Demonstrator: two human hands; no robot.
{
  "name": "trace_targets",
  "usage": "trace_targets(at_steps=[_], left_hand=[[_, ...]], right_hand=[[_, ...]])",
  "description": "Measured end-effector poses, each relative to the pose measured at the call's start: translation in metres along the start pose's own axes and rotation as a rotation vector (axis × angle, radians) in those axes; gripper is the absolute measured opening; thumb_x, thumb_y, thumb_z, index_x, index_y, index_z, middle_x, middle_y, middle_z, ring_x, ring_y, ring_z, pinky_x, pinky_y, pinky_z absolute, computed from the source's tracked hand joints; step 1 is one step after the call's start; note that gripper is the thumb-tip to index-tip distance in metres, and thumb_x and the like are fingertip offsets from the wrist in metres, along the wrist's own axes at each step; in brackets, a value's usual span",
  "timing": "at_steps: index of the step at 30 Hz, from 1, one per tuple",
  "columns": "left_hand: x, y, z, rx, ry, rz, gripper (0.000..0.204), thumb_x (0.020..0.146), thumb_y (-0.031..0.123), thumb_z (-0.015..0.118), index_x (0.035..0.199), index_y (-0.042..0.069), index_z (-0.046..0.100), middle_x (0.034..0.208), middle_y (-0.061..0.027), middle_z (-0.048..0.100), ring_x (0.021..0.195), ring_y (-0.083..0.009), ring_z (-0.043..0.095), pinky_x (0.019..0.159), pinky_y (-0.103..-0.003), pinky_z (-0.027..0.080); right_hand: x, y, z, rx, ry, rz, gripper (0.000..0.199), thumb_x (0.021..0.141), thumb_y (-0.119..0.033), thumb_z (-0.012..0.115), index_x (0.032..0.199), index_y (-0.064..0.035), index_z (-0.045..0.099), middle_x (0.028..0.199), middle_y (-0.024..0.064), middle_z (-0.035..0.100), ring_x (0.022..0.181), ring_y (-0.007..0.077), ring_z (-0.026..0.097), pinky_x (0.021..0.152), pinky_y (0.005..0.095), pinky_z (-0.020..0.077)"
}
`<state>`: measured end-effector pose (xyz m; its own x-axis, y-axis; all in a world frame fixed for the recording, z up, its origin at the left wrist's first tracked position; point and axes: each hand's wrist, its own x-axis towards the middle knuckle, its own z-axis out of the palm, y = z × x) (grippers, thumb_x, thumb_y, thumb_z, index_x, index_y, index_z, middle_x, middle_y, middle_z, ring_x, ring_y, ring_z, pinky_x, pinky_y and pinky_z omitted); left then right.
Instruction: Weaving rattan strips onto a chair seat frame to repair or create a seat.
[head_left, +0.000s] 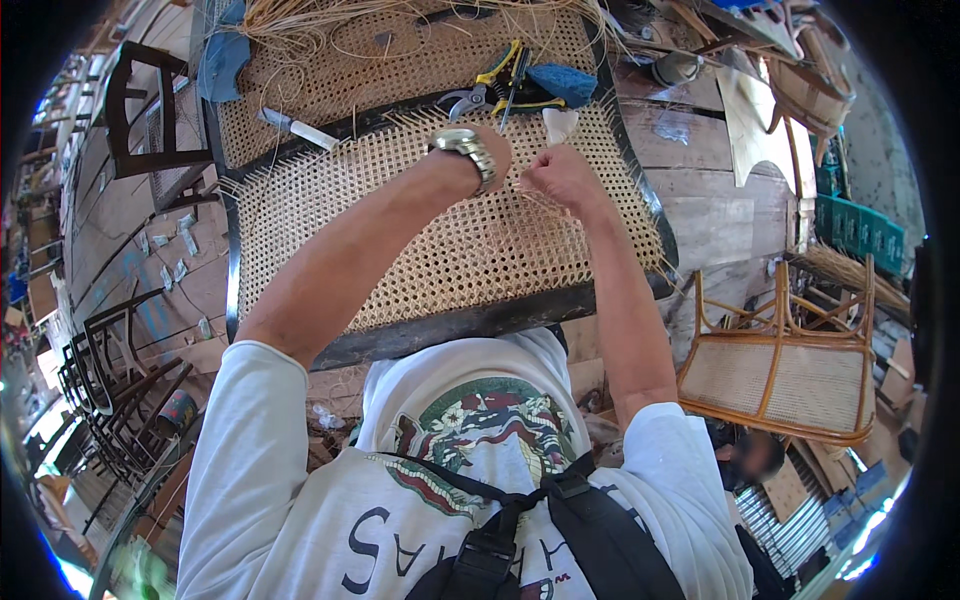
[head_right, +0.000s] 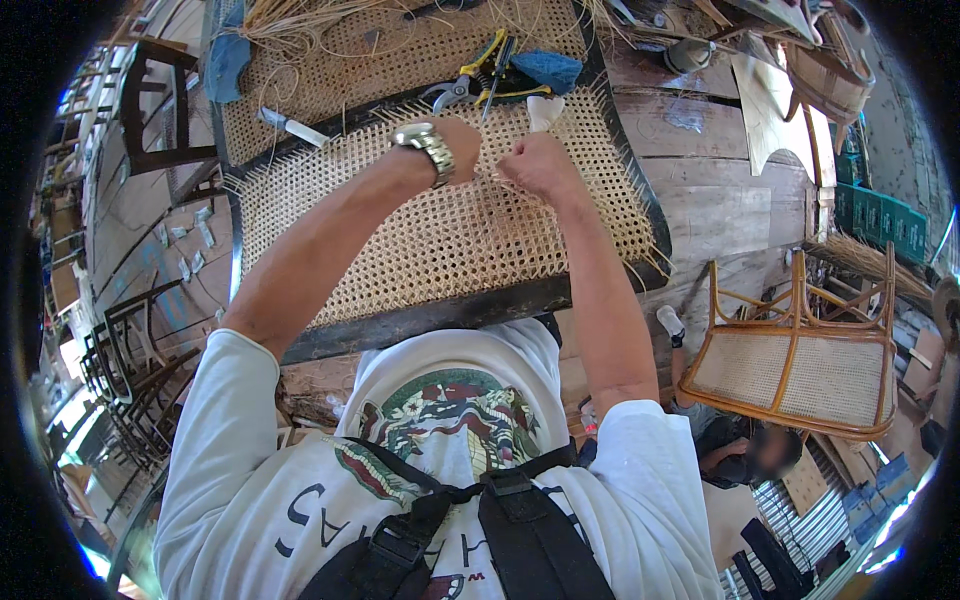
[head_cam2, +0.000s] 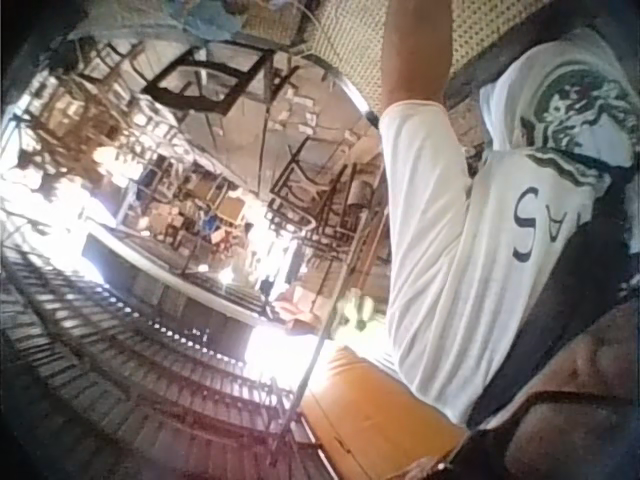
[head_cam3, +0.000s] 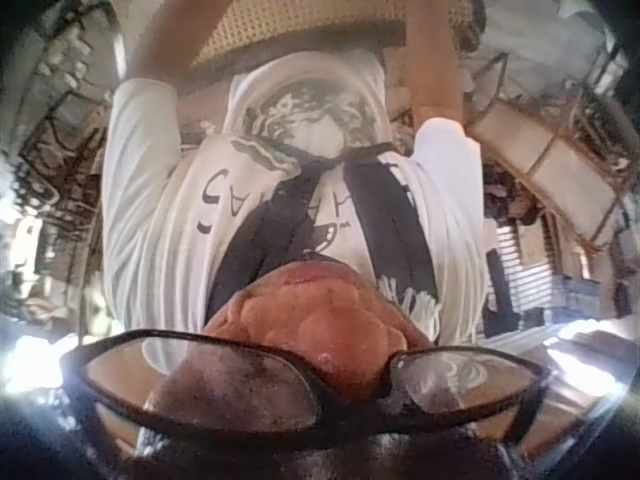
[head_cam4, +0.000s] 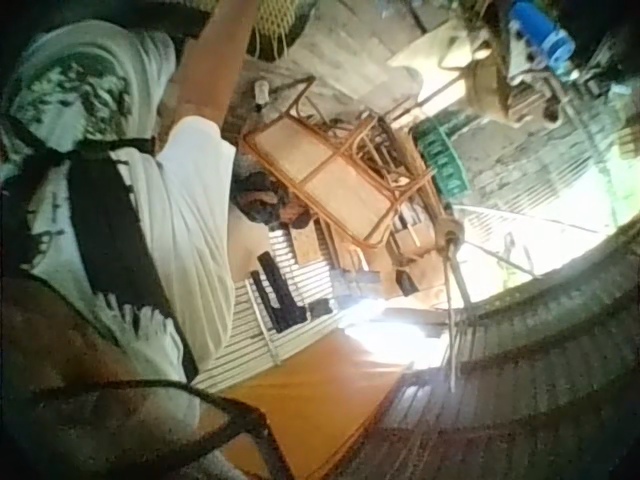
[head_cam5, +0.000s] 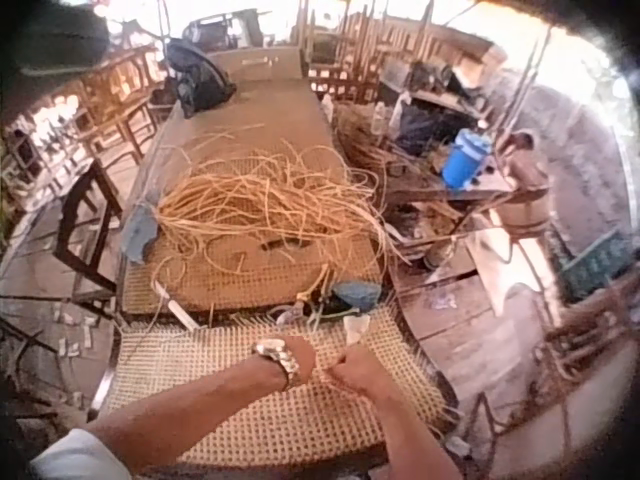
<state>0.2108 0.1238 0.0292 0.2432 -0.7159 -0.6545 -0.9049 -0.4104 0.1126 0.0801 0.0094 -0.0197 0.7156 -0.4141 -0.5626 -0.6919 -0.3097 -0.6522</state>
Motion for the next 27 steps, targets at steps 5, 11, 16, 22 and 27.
trace_targets(at_steps=[5,11,16,22,27], left_hand=[[0.015,0.0,0.012,-0.002,-0.006,0.079,0.026,0.08,0.023,0.068,0.096,0.003,0.076,0.092,-0.0217,0.073,0.087,-0.0355,0.073,0.075,-0.045,0.059],[0.001,-0.009,0.059,-0.368,0.183,-0.016,0.027,0.088,0.029,0.066,0.09,0.004,0.075,0.084,-0.0211,0.072,0.08,-0.0352,0.072,0.072,-0.045,0.057],[0.001,-0.012,0.053,-0.362,0.088,-0.074,0.033,0.089,0.036,0.066,0.084,0.004,0.075,0.077,-0.0173,0.072,0.069,-0.0293,0.072,0.068,-0.041,0.057],[0.018,-0.027,0.042,-0.679,-0.109,-0.053,0.04,0.087,0.043,0.071,0.076,0.004,0.074,0.066,-0.0056,0.072,0.054,-0.0128,0.069,0.061,-0.03,0.057],[0.016,-0.039,0.038,-0.655,-0.103,0.034,0.044,0.085,0.048,0.07,0.08,0.005,0.073,0.067,-0.0077,0.071,0.06,-0.0157,0.07,0.061,-0.034,0.057]], right_hand=[[0.01,0.002,0.002,-0.115,-0.035,-0.04,0.02,0.071,-0.021,0.074,0.071,-0.001,0.071,0.065,0.0147,0.066,0.06,0.0235,0.063,0.062,0.0364,0.0502],[0.012,-0.003,0.015,-0.343,-0.052,-0.126,0.021,0.077,-0.02,0.081,0.076,-0.0007,0.073,0.071,0.0168,0.069,0.063,0.0262,0.065,0.063,0.0374,0.0505],[-0.004,-0.008,0.028,-0.362,0.031,-0.221,0.014,0.075,-0.014,0.073,0.072,-0.0002,0.072,0.068,0.019,0.067,0.062,0.0299,0.066,0.063,0.0395,0.051],[-0.015,0.002,0.035,-0.393,0.308,-0.388,0.011,0.073,-0.011,0.069,0.076,-0.0004,0.071,0.087,0.0205,0.066,0.084,0.0361,0.065,0.078,0.0424,0.0519],[-0.03,-0.006,0.04,-0.495,0.371,-0.367,0.012,0.074,-0.011,0.069,0.081,-0.003,0.073,0.095,0.0205,0.064,0.093,0.0358,0.063,0.084,0.0443,0.0516]])
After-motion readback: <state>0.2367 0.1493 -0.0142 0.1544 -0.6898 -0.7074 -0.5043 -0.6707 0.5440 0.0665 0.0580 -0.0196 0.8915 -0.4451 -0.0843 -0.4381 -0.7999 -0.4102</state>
